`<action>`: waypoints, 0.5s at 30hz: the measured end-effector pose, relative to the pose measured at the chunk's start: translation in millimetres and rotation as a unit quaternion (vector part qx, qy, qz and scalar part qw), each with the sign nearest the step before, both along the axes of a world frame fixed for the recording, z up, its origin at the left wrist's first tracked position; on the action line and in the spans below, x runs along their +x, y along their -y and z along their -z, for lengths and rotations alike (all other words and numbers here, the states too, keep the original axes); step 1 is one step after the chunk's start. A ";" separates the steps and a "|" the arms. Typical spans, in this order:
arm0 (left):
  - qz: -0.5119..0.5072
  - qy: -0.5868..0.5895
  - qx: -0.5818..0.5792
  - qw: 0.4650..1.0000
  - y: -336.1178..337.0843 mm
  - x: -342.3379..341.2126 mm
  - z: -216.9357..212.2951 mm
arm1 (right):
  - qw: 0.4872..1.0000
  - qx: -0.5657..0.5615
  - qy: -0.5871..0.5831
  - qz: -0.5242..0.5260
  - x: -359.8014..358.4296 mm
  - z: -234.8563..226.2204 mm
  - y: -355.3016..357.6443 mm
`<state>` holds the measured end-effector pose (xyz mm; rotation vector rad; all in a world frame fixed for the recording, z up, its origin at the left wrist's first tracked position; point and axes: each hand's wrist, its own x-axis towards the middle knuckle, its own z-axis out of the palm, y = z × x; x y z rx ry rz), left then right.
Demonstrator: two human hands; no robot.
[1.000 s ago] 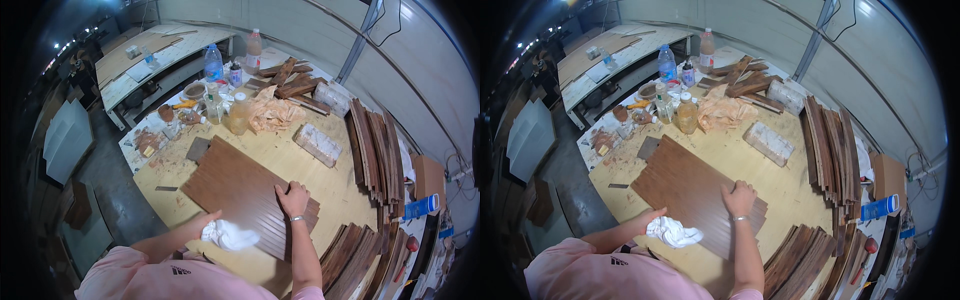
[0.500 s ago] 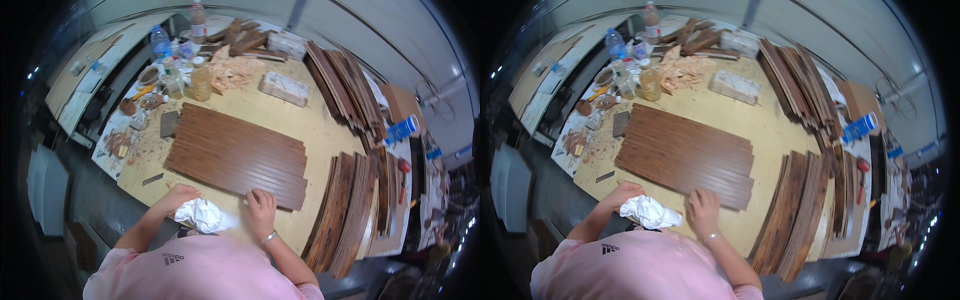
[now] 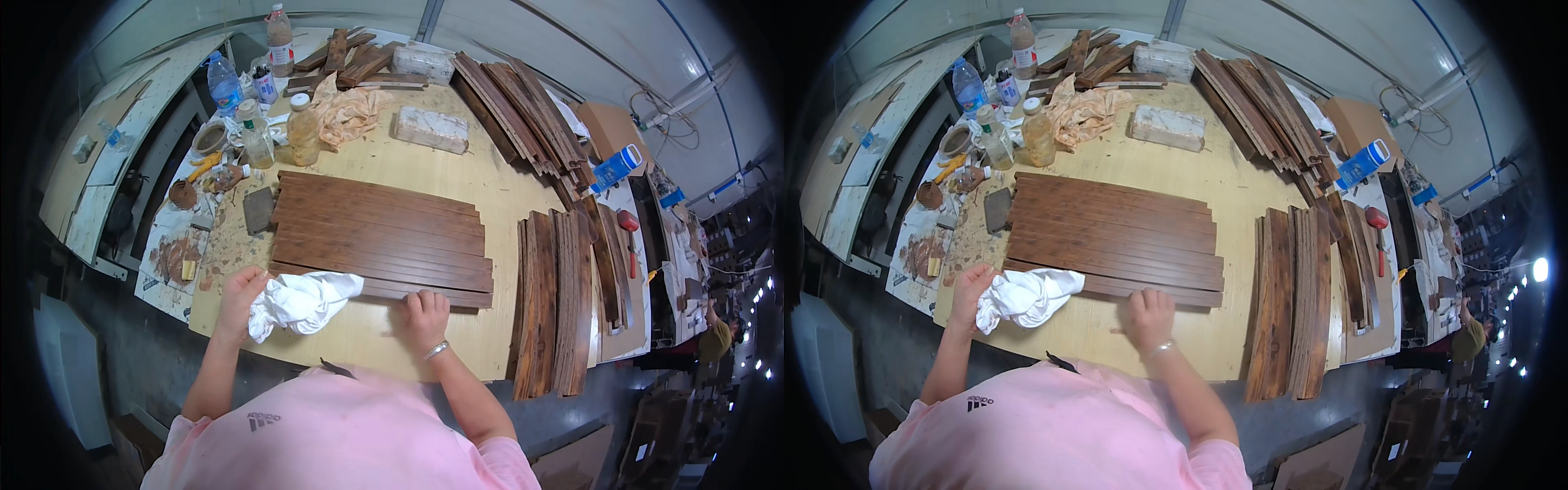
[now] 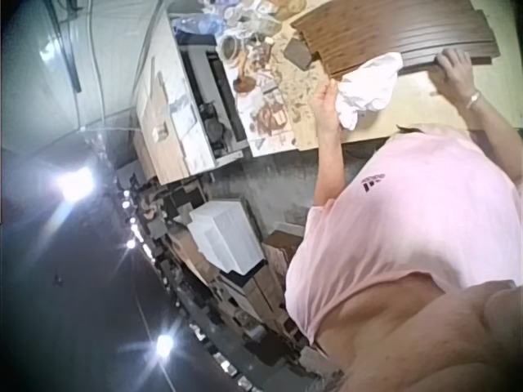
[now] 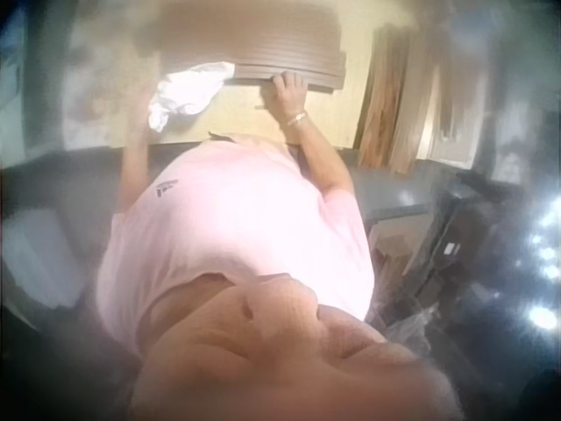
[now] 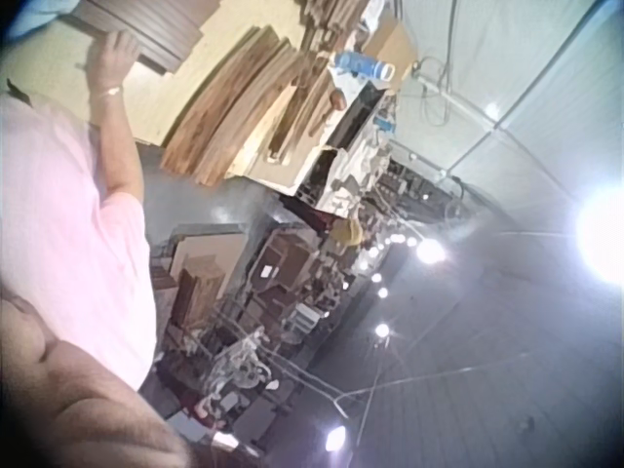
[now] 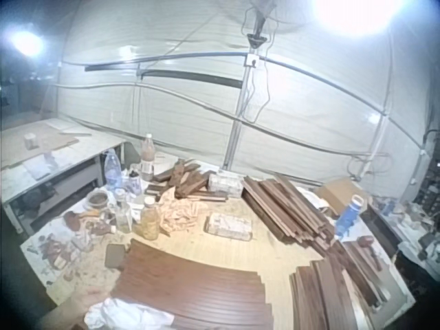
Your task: The person wipes long wooden slats with a white cloth after applying a substance from a small sponge.
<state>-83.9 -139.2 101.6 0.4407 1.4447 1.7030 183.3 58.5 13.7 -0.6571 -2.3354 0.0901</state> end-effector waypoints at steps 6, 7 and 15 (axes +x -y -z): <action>-0.044 -0.024 0.024 0.998 2.7 -4.1 -3.5 | 0.998 -0.009 0.059 -0.012 2.8 -7.9 8.9; -0.049 -0.029 0.029 0.998 0.3 -4.5 -6.6 | 0.996 -0.019 0.085 -0.022 3.0 -10.3 10.9; 0.130 -0.372 -0.017 0.919 -31.7 44.4 -30.5 | 0.889 -0.400 0.213 0.066 -6.2 -65.6 36.5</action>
